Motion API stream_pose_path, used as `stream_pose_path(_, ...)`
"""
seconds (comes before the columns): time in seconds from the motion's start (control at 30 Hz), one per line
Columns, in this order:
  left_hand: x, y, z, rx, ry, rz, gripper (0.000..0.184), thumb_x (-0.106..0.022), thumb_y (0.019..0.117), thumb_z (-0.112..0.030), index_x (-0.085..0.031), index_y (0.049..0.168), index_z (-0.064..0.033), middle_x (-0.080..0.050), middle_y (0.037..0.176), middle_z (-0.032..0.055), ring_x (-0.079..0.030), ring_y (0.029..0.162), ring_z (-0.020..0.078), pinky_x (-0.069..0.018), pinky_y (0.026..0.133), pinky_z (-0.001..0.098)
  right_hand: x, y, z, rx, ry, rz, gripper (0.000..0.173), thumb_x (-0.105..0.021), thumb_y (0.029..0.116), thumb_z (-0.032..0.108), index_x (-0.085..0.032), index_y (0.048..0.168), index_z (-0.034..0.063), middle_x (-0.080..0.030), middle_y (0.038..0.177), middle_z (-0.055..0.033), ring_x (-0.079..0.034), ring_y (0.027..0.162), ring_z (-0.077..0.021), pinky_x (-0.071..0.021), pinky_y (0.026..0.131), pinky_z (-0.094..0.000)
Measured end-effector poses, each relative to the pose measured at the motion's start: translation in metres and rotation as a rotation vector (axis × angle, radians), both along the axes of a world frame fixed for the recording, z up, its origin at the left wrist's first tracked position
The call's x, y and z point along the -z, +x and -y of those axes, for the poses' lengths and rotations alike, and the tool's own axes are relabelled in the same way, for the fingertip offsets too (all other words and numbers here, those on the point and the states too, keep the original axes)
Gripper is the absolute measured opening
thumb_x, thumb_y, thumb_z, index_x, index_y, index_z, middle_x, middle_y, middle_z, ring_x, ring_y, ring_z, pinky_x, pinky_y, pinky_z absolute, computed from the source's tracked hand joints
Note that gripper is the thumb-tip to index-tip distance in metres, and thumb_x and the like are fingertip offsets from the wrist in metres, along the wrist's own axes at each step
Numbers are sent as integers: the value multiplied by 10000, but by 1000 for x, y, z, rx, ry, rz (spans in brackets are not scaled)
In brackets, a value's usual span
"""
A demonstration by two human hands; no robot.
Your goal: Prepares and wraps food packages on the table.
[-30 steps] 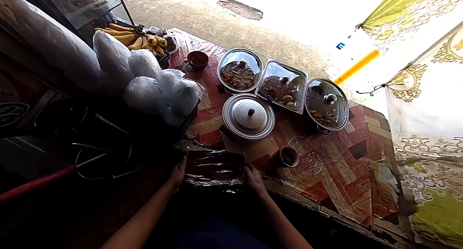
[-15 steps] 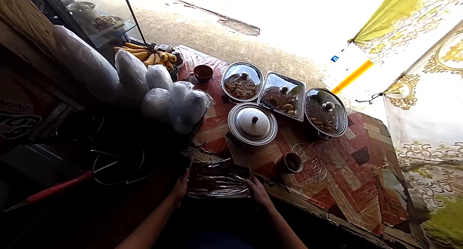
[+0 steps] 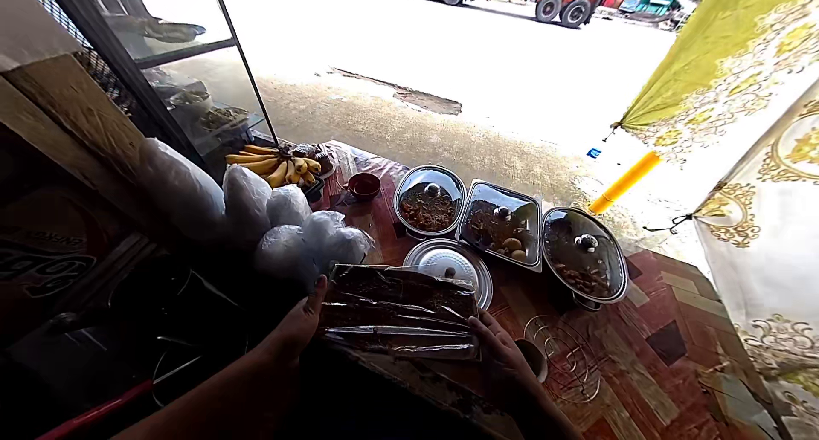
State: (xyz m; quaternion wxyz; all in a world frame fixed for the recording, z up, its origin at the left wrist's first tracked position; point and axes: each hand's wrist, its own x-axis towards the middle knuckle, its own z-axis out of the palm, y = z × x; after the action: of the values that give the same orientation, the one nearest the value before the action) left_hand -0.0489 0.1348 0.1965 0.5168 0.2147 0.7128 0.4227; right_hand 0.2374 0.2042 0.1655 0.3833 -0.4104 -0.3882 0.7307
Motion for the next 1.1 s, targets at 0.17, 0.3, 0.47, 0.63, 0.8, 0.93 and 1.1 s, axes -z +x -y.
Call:
stream_pose_path(0.17, -23, -24, -88, 21, 0, -152, 722, -176, 1071, -598, -480, 1444, -59, -632, 1268, 181, -654, 1073, 276, -547, 833, 491, -19, -23, -83, -44, 90, 29, 449, -433, 1087, 169, -360, 1499, 5, -650, 1245, -138, -689, 1067, -193, -596, 910, -377)
stream_pose_path(0.3, -22, -53, -160, 64, -19, -202, 715, -190, 1079, -587, -463, 1454, -43, -601, 1302, 209, -637, 1096, 307, -536, 863, 506, -29, -49, -138, -11, 57, 27, 415, -440, 1100, 177, -382, 1481, 25, -650, 1208, -140, -694, 1028, -209, -604, 844, -388)
stream_pose_path(0.47, -16, -94, -243, 149, -31, -238, 674, -207, 1089, -561, -516, 1379, -36, -638, 1187, 165, -655, 979, 240, -552, 797, 430, -22, -89, -199, 28, 50, 35, 396, -414, 1110, 162, -378, 1467, -6, -644, 1152, -148, -691, 966, -185, -596, 822, -352)
stream_pose_path(0.63, 15, -146, -326, 157, -46, -277, 678, -264, 1086, -575, -504, 1412, -31, -612, 1290, 197, -628, 1112, 281, -522, 922, 473, -1, -139, -266, 107, 10, 29, 363, -432, 1104, 133, -422, 1439, -7, -646, 1115, -162, -685, 939, -199, -593, 817, -368)
stream_pose_path(0.8, 41, -190, -388, 56, -76, -236, 778, -206, 1063, -641, -452, 1438, -6, -544, 1324, 260, -574, 1141, 356, -489, 920, 551, 35, -191, -324, 117, -29, 64, 364, -432, 1104, 126, -436, 1452, 17, -635, 1168, -178, -681, 969, -225, -590, 828, -389)
stream_pose_path(0.93, 55, -208, -419, 2, -95, -290, 788, -214, 1070, -626, -433, 1476, 13, -477, 1447, 289, -503, 1296, 396, -420, 1025, 605, 66, -223, -351, 95, -46, 60, 394, -427, 1101, 113, -400, 1483, 20, -628, 1203, -185, -678, 982, -220, -585, 813, -376)
stream_pose_path(1.1, 80, -231, -454, -12, -169, -402, 785, -216, 1085, -590, -444, 1460, 60, -443, 1484, 312, -451, 1374, 403, -361, 1097, 597, 86, -254, -370, 104, -94, 101, 452, -438, 1092, 86, -352, 1534, 37, -576, 1325, -208, -654, 1051, -244, -564, 845, -397)
